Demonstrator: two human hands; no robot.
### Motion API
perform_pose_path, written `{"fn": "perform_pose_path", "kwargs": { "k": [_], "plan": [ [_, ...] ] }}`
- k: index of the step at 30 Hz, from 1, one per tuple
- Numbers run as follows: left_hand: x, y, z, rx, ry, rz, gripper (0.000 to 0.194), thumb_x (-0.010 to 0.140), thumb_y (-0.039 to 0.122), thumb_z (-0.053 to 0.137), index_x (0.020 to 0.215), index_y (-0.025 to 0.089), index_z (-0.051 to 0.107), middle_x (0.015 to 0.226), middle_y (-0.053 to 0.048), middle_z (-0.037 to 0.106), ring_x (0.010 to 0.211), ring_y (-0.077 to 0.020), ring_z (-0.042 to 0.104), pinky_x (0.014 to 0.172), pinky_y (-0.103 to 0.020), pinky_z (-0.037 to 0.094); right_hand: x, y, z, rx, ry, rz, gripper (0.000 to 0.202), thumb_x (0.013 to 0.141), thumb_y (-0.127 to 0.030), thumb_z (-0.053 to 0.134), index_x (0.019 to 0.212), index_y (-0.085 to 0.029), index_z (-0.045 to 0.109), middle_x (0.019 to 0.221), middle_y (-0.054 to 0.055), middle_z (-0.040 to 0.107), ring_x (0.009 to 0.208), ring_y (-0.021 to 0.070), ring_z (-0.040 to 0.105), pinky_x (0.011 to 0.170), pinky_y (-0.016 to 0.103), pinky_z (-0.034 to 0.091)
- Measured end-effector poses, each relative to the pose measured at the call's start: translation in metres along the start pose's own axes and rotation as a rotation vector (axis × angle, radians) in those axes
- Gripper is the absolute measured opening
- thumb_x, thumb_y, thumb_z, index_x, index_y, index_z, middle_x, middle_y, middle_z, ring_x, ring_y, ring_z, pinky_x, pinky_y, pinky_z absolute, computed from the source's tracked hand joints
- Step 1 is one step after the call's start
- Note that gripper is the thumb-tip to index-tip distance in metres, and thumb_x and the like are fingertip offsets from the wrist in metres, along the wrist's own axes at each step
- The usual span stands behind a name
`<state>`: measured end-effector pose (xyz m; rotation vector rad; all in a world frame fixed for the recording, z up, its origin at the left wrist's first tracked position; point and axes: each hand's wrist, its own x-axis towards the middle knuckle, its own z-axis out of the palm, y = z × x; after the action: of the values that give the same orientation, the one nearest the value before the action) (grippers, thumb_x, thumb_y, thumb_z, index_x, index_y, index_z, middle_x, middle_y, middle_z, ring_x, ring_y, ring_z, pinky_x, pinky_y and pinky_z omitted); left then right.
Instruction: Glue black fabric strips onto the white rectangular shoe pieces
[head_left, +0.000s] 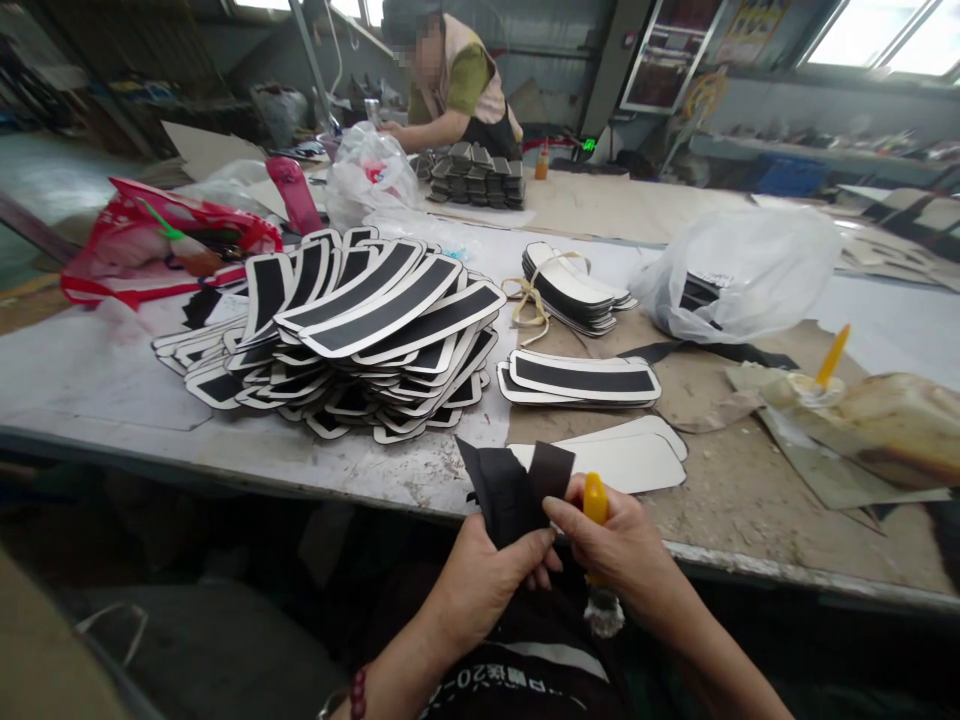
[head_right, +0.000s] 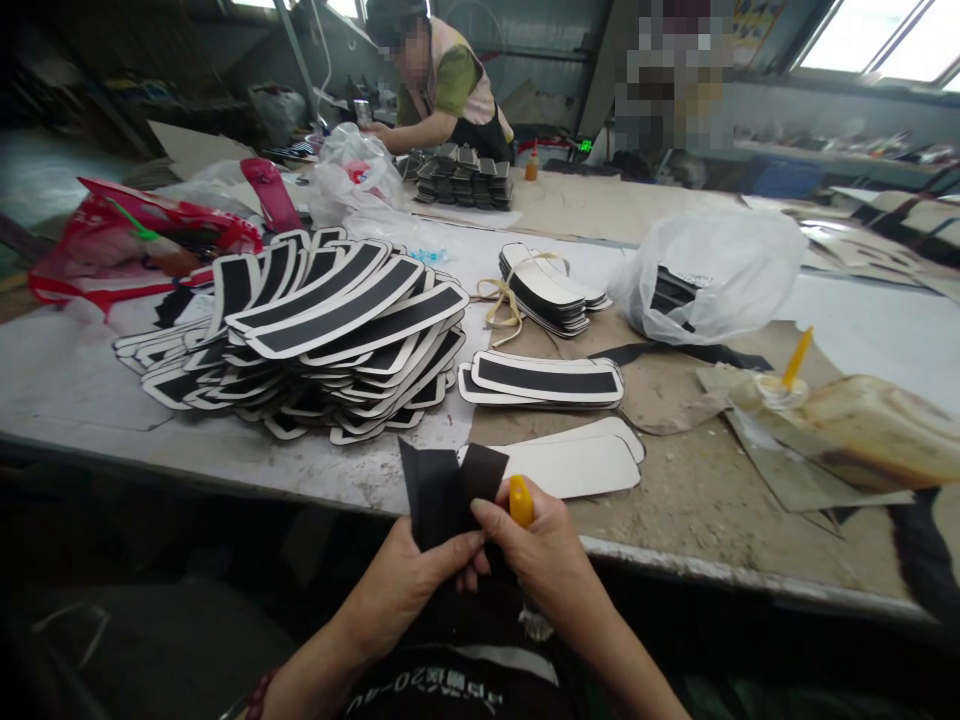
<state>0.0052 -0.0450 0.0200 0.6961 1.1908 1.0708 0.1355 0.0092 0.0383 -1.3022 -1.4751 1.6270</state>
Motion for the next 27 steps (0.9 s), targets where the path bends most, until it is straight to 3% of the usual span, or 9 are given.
{"fn": "perform_pose_path", "kwargs": {
  "k": [4,7,10,14,17,19,22,27],
  "plan": [
    [-0.001,-0.005,0.001,-0.078,-0.059,-0.060,0.027,0.073,0.035,0.066,0.075,0.008,0.066,0.067,-0.009,0.065,0.055,-0.0134,0.056,0.055,-0.025,0.044,-0.002,0.002,-0.005,0.227,0.153,-0.027,0.030,0.073,-0.042,0.066,0.070,-0.020,0.045,0.052,-0.006,0.049,0.044,0.0085,0.048,0.042,0.020,0.041],
    [-0.004,-0.010,-0.004,-0.128,-0.042,-0.126,0.029,0.072,0.036,0.067,0.074,0.007,0.066,0.070,-0.012,0.067,0.058,-0.0149,0.059,0.058,-0.026,0.046,0.004,-0.005,-0.027,0.392,0.294,-0.095,0.028,0.071,-0.038,0.069,0.074,-0.021,0.047,0.067,-0.004,0.054,0.057,0.0117,0.057,0.050,0.024,0.048],
    [-0.006,-0.014,-0.011,-0.185,-0.018,-0.159,0.031,0.073,0.039,0.066,0.075,0.008,0.065,0.070,-0.011,0.067,0.059,-0.0160,0.060,0.058,-0.026,0.045,0.007,-0.018,-0.056,0.432,0.311,-0.128,0.023,0.074,-0.038,0.066,0.078,-0.022,0.051,0.066,-0.004,0.051,0.055,0.0103,0.053,0.047,0.023,0.047],
    [-0.005,-0.017,-0.019,-0.183,0.051,-0.153,0.031,0.073,0.042,0.065,0.070,0.011,0.060,0.049,0.001,0.052,0.046,-0.0084,0.046,0.048,-0.020,0.035,-0.004,-0.030,-0.089,0.340,0.196,-0.080,0.018,0.079,-0.039,0.060,0.083,-0.022,0.052,0.055,-0.007,0.039,0.040,0.0039,0.030,0.035,0.015,0.028],
    [0.001,-0.012,-0.023,-0.155,0.155,-0.104,0.029,0.068,0.038,0.071,0.068,0.014,0.056,0.048,0.007,0.041,0.044,-0.0046,0.033,0.044,-0.018,0.026,-0.009,-0.033,-0.098,-0.023,0.047,0.067,0.028,0.080,-0.048,0.055,0.074,-0.021,0.050,0.052,-0.006,0.035,0.041,0.0056,0.027,0.036,0.018,0.024],
    [0.008,-0.007,-0.025,-0.147,0.202,-0.075,0.028,0.066,0.036,0.073,0.071,0.014,0.056,0.053,0.007,0.042,0.046,-0.0046,0.032,0.044,-0.018,0.025,-0.003,-0.033,-0.093,-0.362,-0.111,0.112,0.034,0.080,-0.051,0.054,0.069,-0.020,0.049,0.055,-0.005,0.038,0.047,0.0075,0.033,0.041,0.020,0.029],
    [0.022,-0.003,-0.028,-0.109,0.243,-0.041,0.027,0.067,0.036,0.071,0.075,0.015,0.056,0.052,0.007,0.042,0.046,-0.0058,0.034,0.045,-0.019,0.027,0.020,-0.032,-0.075,-0.738,-0.325,0.022,0.037,0.083,-0.049,0.049,0.064,-0.018,0.048,0.060,-0.003,0.044,0.056,0.0094,0.038,0.052,0.022,0.033],
    [0.041,-0.005,-0.030,-0.046,0.253,-0.023,0.025,0.067,0.034,0.069,0.075,0.014,0.056,0.053,0.005,0.047,0.048,-0.0082,0.040,0.048,-0.020,0.033,0.069,-0.027,-0.050,-0.977,-0.458,-0.044,0.033,0.085,-0.042,0.045,0.063,-0.018,0.047,0.058,-0.003,0.047,0.054,0.0098,0.040,0.052,0.023,0.028]
  ]
}}
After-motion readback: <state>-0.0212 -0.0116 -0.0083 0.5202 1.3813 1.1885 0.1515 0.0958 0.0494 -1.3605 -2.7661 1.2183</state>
